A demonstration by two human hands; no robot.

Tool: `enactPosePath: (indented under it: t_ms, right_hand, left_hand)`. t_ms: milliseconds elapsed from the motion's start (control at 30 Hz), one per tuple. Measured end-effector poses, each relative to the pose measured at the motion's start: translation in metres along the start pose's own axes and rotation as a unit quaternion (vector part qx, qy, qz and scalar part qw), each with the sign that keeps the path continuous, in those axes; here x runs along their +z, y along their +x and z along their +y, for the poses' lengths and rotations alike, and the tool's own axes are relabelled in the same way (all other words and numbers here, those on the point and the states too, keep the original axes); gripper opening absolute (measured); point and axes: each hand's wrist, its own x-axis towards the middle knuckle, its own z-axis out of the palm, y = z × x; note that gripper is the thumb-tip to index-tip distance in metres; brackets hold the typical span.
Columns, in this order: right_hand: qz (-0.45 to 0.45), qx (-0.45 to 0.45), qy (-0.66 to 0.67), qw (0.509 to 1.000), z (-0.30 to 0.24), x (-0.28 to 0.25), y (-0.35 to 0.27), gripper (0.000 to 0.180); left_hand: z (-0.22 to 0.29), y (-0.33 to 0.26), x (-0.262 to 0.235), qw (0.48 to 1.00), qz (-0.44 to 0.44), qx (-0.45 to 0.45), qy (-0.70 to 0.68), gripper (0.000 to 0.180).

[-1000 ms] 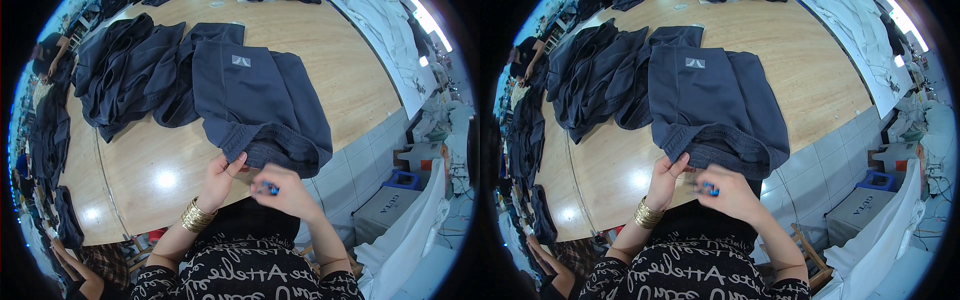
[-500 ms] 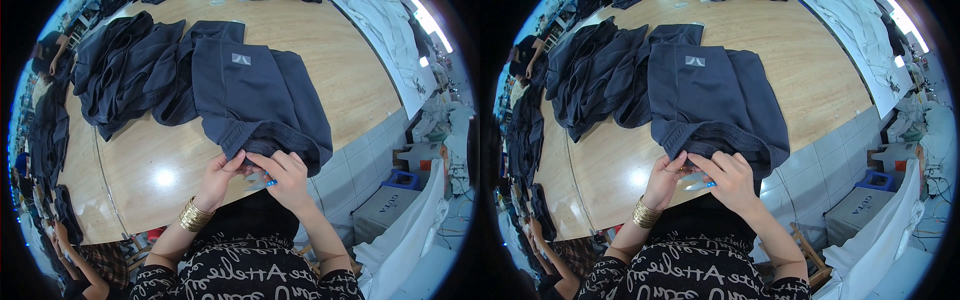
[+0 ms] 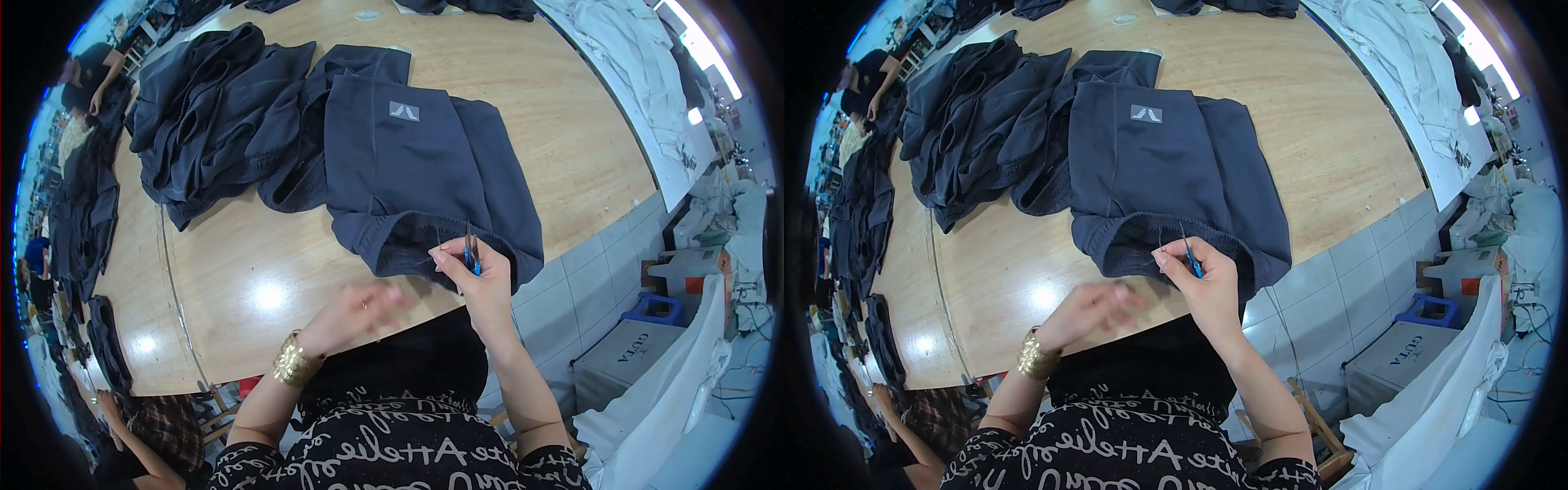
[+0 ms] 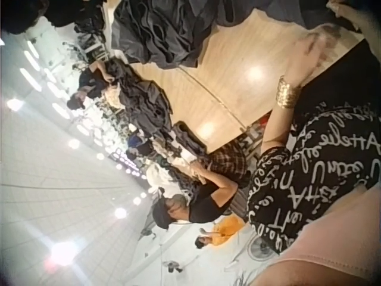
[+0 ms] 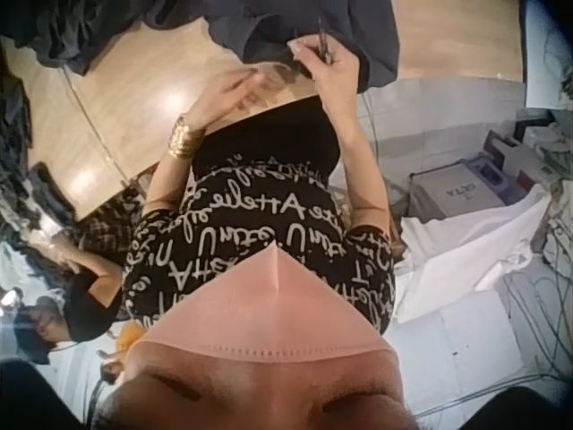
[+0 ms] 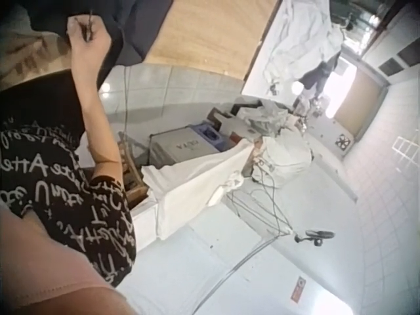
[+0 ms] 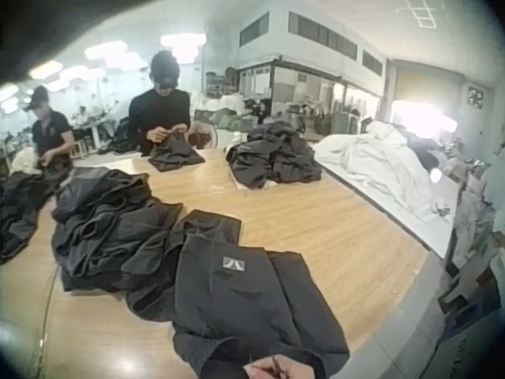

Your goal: Trimming loose threads from the waistband and seams of gray trousers in a garment factory.

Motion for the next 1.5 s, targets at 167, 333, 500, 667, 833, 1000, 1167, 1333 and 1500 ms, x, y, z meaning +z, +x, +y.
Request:
enactPosePath:
  t_ms: [167,333,500,667,833,1000,1167,1333,1500]
  right_hand:
    - [-0.022,-0.031,-0.081,0.996,-0.009,0.006,-0.001,0.009]
    - [-0.031,-0.076,-0.157,0.984,-0.017,0.012,-0.002,0.013]
    - [-0.029,-0.115,-0.155,0.981,-0.016,0.009,0.002,0.014]
    - [-0.055,-0.113,-0.165,0.978,-0.012,0.004,0.005,0.018]
    - [-0.003,-0.089,-0.341,0.936,-0.008,-0.016,0.003,0.034]
    - [-0.104,-0.081,-0.438,0.889,-0.003,-0.028,-0.006,0.025]
    - [-0.129,-0.141,-0.48,0.856,-0.001,-0.022,0.002,0.023]
    - [-0.142,-0.209,-0.489,0.835,0.0,-0.02,0.008,0.028]
    - [-0.155,-0.205,-0.485,0.836,0.0,-0.021,0.009,0.028]
  left_hand:
    - [0.028,-0.025,0.01,0.98,0.029,0.133,0.148,0.019]
    - [0.046,0.006,0.014,0.748,0.257,0.396,0.467,0.018]
    - [0.046,0.02,-0.002,0.789,0.18,0.363,0.462,0.01]
    - [0.043,0.028,-0.002,0.807,0.156,0.336,0.461,0.008]
    - [0.037,0.034,-0.009,0.862,0.179,0.271,0.389,0.007]
    - [0.033,0.037,-0.011,0.918,0.161,0.241,0.273,0.008]
    - [0.024,0.04,-0.016,0.949,0.134,0.247,0.145,0.011]
    - [0.024,0.039,-0.014,0.952,0.14,0.241,0.127,0.011]
    - [0.024,0.04,-0.014,0.95,0.143,0.235,0.146,0.011]
